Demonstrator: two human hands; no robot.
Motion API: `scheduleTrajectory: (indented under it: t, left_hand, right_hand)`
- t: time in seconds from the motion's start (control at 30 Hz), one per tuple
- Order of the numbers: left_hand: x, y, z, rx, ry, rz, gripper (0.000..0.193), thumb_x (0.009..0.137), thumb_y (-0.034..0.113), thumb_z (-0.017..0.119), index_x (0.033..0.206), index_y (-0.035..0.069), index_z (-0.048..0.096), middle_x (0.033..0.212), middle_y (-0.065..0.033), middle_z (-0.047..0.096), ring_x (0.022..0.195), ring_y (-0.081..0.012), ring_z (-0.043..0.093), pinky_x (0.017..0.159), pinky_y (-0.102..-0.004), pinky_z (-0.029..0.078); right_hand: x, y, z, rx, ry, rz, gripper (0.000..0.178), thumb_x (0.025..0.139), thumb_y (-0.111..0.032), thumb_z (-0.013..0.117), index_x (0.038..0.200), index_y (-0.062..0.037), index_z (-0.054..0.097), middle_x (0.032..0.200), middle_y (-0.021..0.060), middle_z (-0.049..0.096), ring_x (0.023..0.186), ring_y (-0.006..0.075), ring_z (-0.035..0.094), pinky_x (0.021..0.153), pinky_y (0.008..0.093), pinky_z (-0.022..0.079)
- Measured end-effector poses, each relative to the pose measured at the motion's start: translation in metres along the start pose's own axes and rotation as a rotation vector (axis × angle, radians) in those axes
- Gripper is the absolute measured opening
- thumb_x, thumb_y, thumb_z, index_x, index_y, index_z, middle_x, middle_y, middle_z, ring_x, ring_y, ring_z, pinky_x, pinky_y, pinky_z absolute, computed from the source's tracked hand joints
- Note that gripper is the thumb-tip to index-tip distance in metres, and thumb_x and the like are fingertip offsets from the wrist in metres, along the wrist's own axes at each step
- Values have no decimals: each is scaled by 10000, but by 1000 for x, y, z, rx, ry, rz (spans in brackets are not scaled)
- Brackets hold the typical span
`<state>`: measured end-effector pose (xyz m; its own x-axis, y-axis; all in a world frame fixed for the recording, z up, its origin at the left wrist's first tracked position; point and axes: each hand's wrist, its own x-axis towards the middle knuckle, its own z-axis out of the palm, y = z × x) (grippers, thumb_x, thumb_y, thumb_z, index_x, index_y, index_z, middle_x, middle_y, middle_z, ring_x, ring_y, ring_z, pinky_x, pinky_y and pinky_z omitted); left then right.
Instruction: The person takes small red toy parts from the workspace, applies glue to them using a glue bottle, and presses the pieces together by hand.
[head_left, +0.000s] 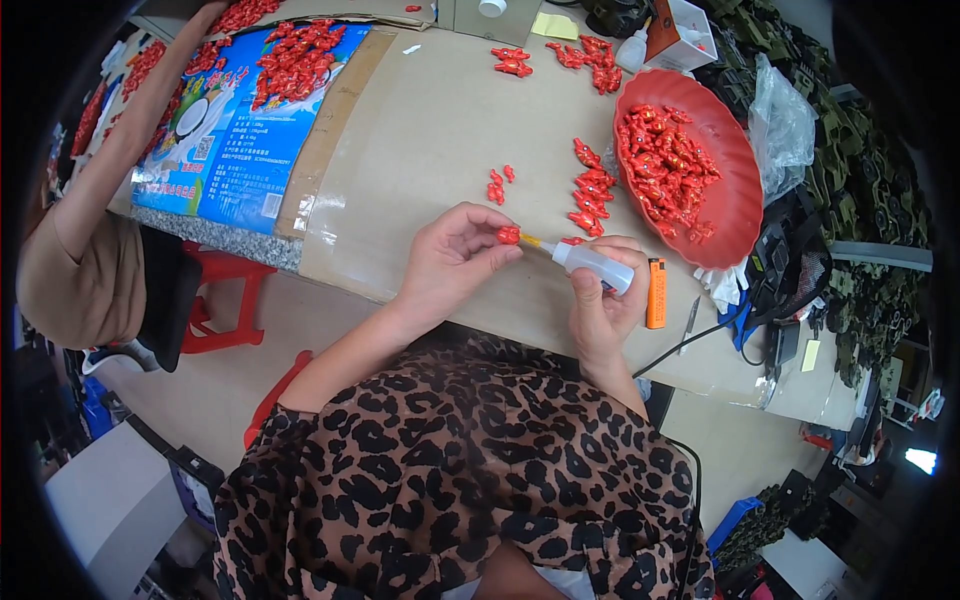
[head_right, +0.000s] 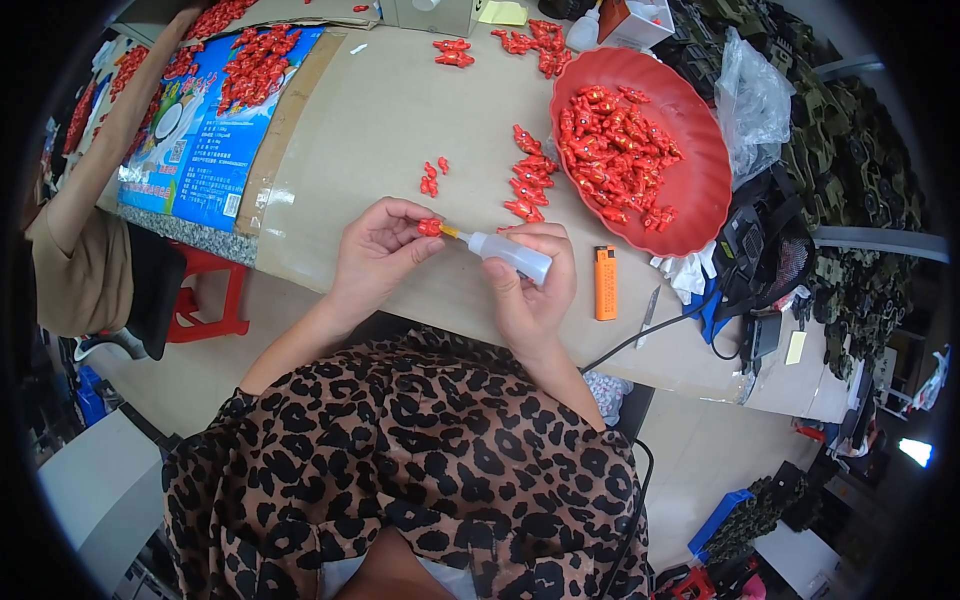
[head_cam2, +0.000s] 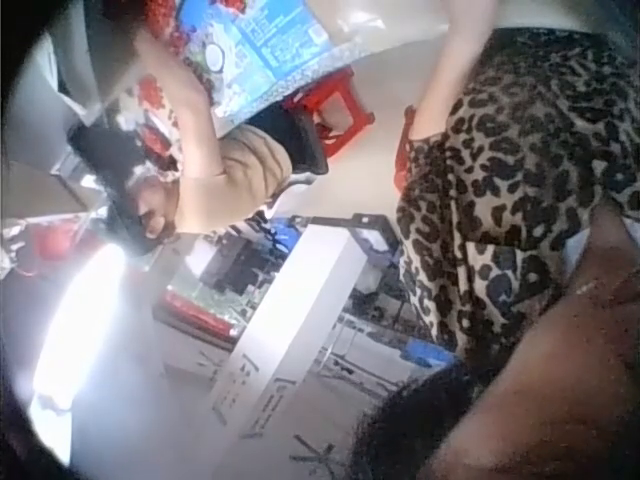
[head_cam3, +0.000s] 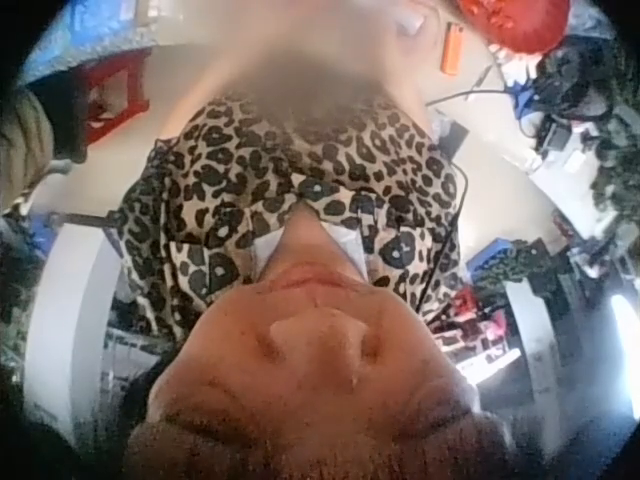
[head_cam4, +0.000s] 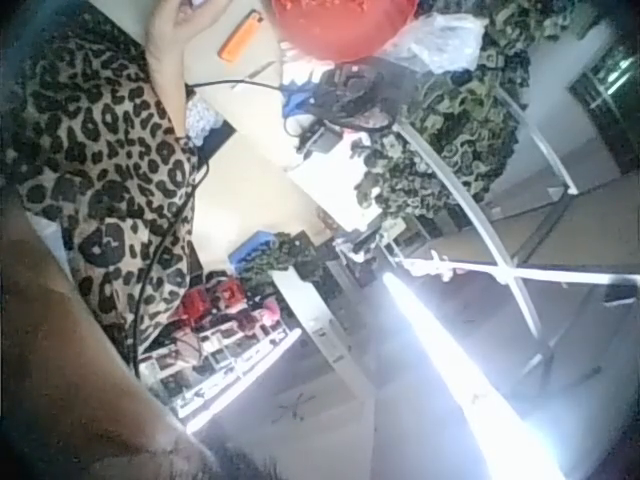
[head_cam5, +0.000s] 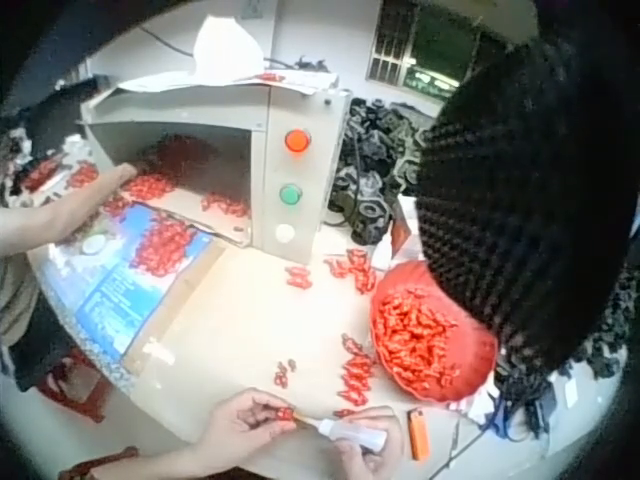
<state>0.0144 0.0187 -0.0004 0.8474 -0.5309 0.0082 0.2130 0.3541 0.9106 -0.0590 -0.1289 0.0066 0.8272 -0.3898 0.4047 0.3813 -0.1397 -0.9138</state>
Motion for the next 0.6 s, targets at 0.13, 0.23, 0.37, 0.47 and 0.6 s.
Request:
scheduleTrajectory:
  t: [0.13, 0.23, 0.37, 0.47, 0.6]
  left_hand:
    - [0, -1, -1, 13, 4, -4, 224, 747, -71, 559, 948, -15, 475, 883, -67, 554, 832, -104, 546, 755, -212, 455]
    - [0, -2, -1, 1, 8, 2, 223, 747, -71, 560, 946, -14, 476, 884, -65, 554, 829, -103, 545, 755, -211, 453]
    - [0, -2, -1, -17, 17, 16, 223, 747, -70, 560, 947, -13, 479, 891, -65, 555, 828, -103, 545, 759, -211, 450]
    - [0, -1, -1, -16, 14, 8, 224, 747, -69, 561, 948, -13, 480, 897, -67, 556, 832, -104, 545, 763, -213, 450]
    - [0, -1, -1, -8, 14, 10, 223, 747, -65, 564, 947, -14, 481, 896, -70, 559, 842, -106, 546, 767, -213, 451]
  right_hand:
    - [0, 1, 0, 41, 44, 7, 262, 766, -132, 609, 916, -9, 432, 900, 92, 463, 742, 114, 479, 611, 192, 383]
    - [1, 2, 0, 70, 51, 15, 261, 767, -132, 606, 917, -9, 431, 906, 93, 458, 737, 117, 485, 607, 200, 395]
    - [4, -1, 4, 251, 172, 131, 246, 780, -160, 586, 918, -28, 431, 891, 88, 444, 685, 131, 470, 582, 225, 391]
    - [2, 1, 3, 295, 187, 150, 251, 775, -144, 594, 919, -22, 429, 899, 89, 444, 712, 126, 480, 588, 214, 402]
    - [-1, 1, 3, 167, 109, 76, 269, 768, -141, 610, 919, -15, 425, 906, 84, 443, 741, 114, 477, 611, 200, 404]
